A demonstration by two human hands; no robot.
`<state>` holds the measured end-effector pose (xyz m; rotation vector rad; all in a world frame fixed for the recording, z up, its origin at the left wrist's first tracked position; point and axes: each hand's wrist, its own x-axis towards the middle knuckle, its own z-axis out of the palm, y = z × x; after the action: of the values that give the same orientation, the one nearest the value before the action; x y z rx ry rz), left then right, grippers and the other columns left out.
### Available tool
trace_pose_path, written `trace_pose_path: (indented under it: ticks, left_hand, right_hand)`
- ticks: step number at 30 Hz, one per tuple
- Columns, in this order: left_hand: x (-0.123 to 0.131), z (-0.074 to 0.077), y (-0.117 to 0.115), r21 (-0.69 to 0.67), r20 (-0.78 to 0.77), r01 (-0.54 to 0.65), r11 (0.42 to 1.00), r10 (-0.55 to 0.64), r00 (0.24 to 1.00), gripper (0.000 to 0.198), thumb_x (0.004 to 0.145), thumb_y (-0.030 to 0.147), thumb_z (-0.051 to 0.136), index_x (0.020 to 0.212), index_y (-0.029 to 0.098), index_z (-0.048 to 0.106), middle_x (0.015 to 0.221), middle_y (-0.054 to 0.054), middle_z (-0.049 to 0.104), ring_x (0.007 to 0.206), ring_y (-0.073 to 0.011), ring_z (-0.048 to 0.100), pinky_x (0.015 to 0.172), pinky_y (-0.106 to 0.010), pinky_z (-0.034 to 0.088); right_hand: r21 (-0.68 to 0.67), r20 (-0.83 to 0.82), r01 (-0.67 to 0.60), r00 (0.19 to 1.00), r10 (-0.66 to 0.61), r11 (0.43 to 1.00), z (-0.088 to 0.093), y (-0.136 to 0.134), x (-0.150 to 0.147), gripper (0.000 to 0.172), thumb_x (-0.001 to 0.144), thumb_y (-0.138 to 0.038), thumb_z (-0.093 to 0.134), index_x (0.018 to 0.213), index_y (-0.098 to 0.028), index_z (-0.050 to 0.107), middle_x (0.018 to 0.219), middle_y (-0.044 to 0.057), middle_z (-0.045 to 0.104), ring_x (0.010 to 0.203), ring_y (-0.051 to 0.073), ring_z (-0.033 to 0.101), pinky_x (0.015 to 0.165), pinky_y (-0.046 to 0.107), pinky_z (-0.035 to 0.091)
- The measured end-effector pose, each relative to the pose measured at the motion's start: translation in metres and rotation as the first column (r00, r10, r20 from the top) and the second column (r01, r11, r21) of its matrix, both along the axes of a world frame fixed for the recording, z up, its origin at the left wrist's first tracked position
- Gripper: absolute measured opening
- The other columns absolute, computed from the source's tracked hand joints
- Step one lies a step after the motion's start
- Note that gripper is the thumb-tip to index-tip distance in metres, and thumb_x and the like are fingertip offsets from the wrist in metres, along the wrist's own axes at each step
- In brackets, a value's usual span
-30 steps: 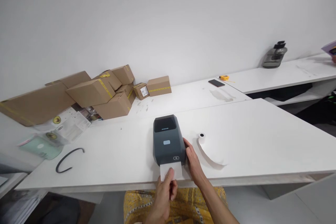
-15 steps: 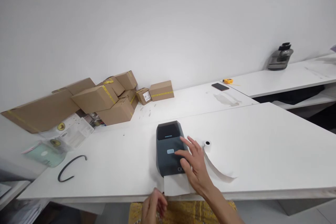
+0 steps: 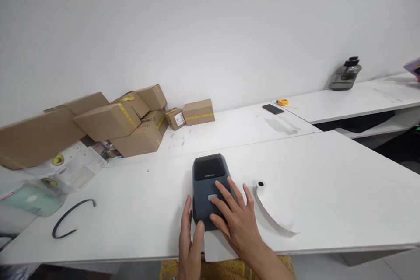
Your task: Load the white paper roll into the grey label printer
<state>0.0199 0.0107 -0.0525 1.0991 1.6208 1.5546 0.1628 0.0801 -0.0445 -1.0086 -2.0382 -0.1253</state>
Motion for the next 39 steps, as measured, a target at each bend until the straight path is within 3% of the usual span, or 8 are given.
trace_pose_path:
  ticks: [6, 10, 15, 21, 25, 29, 34, 39]
  left_hand:
    - [0.003, -0.001, 0.002, -0.041, 0.06, 0.015, 0.999, -0.012, 0.998, 0.076, 0.091, 0.057, 0.053, 0.156, 0.021, 0.033, 0.165, -0.01, 0.032, 0.153, -0.0291, 0.028, 0.123, -0.037, 0.029]
    - [-0.001, 0.007, 0.003, -0.1, 0.113, 0.02, 0.995, -0.009, 0.994, 0.073, 0.093, 0.06, 0.049, 0.155, 0.025, 0.036, 0.165, -0.007, 0.033, 0.153, -0.0314, 0.026, 0.123, -0.04, 0.031]
    - [-0.001, 0.009, 0.005, -0.089, 0.115, 0.008, 0.996, 0.002, 0.993, 0.068, 0.096, 0.061, 0.041, 0.154, 0.027, 0.039, 0.167, -0.002, 0.029, 0.154, -0.0273, 0.024, 0.125, -0.037, 0.027]
    - [0.001, -0.007, 0.005, -0.1, 0.106, -0.019, 0.995, 0.029, 0.994, 0.07, 0.098, 0.061, 0.036, 0.157, 0.024, 0.034, 0.167, 0.001, 0.028, 0.155, -0.0206, 0.021, 0.125, -0.029, 0.024]
    - [-0.002, -0.006, 0.005, -0.061, 0.091, -0.019, 0.998, 0.025, 0.996, 0.071, 0.097, 0.063, 0.035, 0.155, 0.022, 0.039, 0.165, 0.0, 0.032, 0.155, -0.0213, 0.023, 0.123, -0.027, 0.028]
    - [-0.011, 0.015, 0.017, 0.054, 0.11, 0.0, 0.999, -0.006, 0.994, 0.071, 0.097, 0.064, 0.036, 0.152, 0.02, 0.044, 0.163, -0.004, 0.037, 0.153, -0.0247, 0.029, 0.123, -0.03, 0.03]
    - [-0.037, 0.061, 0.064, 0.3, 0.107, 0.004, 0.954, -0.037, 0.994, 0.064, 0.099, 0.059, 0.038, 0.15, 0.02, 0.045, 0.151, -0.011, 0.055, 0.142, -0.0274, 0.048, 0.121, -0.04, 0.035]
    - [-0.057, 0.062, 0.114, 0.153, 0.062, 0.01, 0.988, -0.02, 0.998, 0.053, 0.097, 0.051, 0.05, 0.138, 0.018, 0.054, 0.138, -0.014, 0.065, 0.131, -0.0262, 0.059, 0.112, -0.04, 0.043]
  right_hand:
    - [-0.349, -0.28, -0.184, 0.956, 0.085, 0.919, -0.016, -0.006, 0.009, 0.037, 0.096, -0.046, 0.055, 0.132, -0.042, 0.062, 0.159, -0.002, 0.043, 0.15, 0.036, 0.031, 0.119, 0.067, 0.022]
    - [-0.509, -0.616, -0.312, 0.783, -0.085, 0.802, -0.023, -0.008, 0.017, 0.052, 0.1, -0.053, 0.04, 0.151, -0.04, 0.044, 0.166, -0.001, 0.028, 0.154, 0.034, 0.022, 0.121, 0.064, 0.025]
    - [-0.618, -0.692, -0.416, 0.691, -0.21, 0.668, -0.039, -0.005, 0.016, 0.062, 0.098, -0.063, 0.038, 0.154, -0.037, 0.04, 0.164, -0.002, 0.034, 0.153, 0.03, 0.025, 0.126, 0.056, 0.019]
    - [-0.628, -0.714, -0.431, 0.65, -0.26, 0.648, -0.076, -0.006, 0.014, 0.068, 0.095, -0.068, 0.038, 0.157, -0.039, 0.035, 0.166, -0.006, 0.029, 0.154, 0.029, 0.022, 0.126, 0.052, 0.019]
    - [-0.646, -0.692, -0.408, 0.67, -0.269, 0.645, -0.08, -0.003, 0.017, 0.07, 0.092, -0.07, 0.041, 0.155, -0.04, 0.037, 0.165, -0.007, 0.032, 0.155, 0.032, 0.02, 0.127, 0.055, 0.014]
    - [-0.598, -0.664, -0.358, 0.722, -0.193, 0.718, -0.044, 0.007, 0.019, 0.071, 0.092, -0.071, 0.038, 0.155, -0.039, 0.038, 0.163, -0.004, 0.037, 0.153, 0.034, 0.025, 0.125, 0.056, 0.02]
    - [-0.252, -0.492, -0.243, 0.866, 0.092, 0.937, 0.043, 0.044, 0.002, 0.057, 0.102, -0.056, 0.03, 0.154, -0.036, 0.037, 0.162, 0.0, 0.038, 0.152, 0.032, 0.026, 0.124, 0.055, 0.019]
    - [-0.107, -0.434, -0.142, 0.897, 0.082, 0.984, 0.103, 0.106, -0.021, 0.052, 0.105, -0.051, 0.022, 0.136, -0.026, 0.055, 0.135, 0.01, 0.062, 0.126, 0.029, 0.057, 0.107, 0.049, 0.043]
